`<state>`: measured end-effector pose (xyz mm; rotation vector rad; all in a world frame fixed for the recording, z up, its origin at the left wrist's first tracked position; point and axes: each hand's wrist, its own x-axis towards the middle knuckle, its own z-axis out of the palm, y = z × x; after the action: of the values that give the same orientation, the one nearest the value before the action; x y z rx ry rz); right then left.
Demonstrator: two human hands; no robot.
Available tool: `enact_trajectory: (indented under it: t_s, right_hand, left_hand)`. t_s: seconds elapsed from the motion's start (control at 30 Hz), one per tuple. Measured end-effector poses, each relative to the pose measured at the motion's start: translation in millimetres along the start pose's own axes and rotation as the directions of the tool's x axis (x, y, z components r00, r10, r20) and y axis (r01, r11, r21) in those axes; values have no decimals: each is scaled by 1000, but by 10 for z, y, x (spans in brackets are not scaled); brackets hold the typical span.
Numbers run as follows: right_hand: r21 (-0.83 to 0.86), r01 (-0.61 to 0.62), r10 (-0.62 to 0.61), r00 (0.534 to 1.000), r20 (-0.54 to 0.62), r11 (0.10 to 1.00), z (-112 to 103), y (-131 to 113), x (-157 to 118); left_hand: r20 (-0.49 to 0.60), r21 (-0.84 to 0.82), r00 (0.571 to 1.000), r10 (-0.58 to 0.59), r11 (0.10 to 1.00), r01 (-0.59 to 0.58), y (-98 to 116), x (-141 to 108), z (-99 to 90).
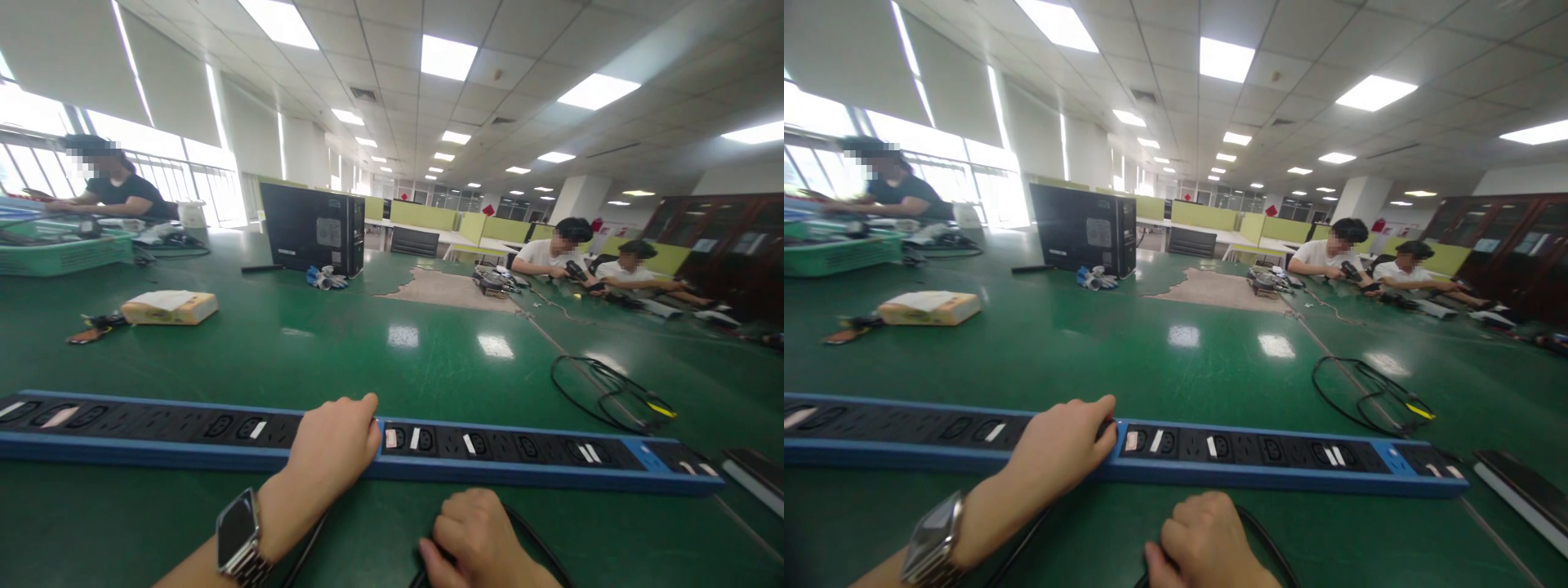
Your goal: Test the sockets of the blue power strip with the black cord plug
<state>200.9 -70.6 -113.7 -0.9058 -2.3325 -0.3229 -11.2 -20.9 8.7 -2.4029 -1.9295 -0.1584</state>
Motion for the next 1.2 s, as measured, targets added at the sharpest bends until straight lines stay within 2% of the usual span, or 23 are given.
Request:
enact_trajectory:
  t_s: [0.17,0.37,0.47,0.77,0.9,1.0,1.1,1.2]
  right_hand:
    - [21,-11,9,999,53,1000,-22,-14,7]
    - [41,-43,37,992,119,998,-68,-20,33]
    - [55,-62,53,988,143,997,-109,-29,65]
    - [104,-91,78,989,124,990,-98,-46,82]
    - [136,-157,127,970,206,978,-122,-84,114]
    - [144,-248,197,934,298,958,-180,-106,163]
    - [136,-289,229,910,345,948,-230,-110,193]
    - [151,-264,204,923,326,953,-227,-105,173]
  left_hand:
    - [-16,-5,1000,7,1000,-7,88,-24,52]
    - [2,-62,1000,9,998,-9,50,-38,105]
    - [1,-85,1000,-26,996,26,47,-53,126]
    - [-57,-249,996,-62,967,45,-48,-146,154]
    - [-70,-327,992,-104,942,75,-61,-214,181]
    - [-162,-425,980,-115,904,36,-49,-203,64]
    - [-266,-521,951,-155,854,-6,-106,-162,-155]
    - [-245,-506,957,-154,862,10,-320,-145,-312]
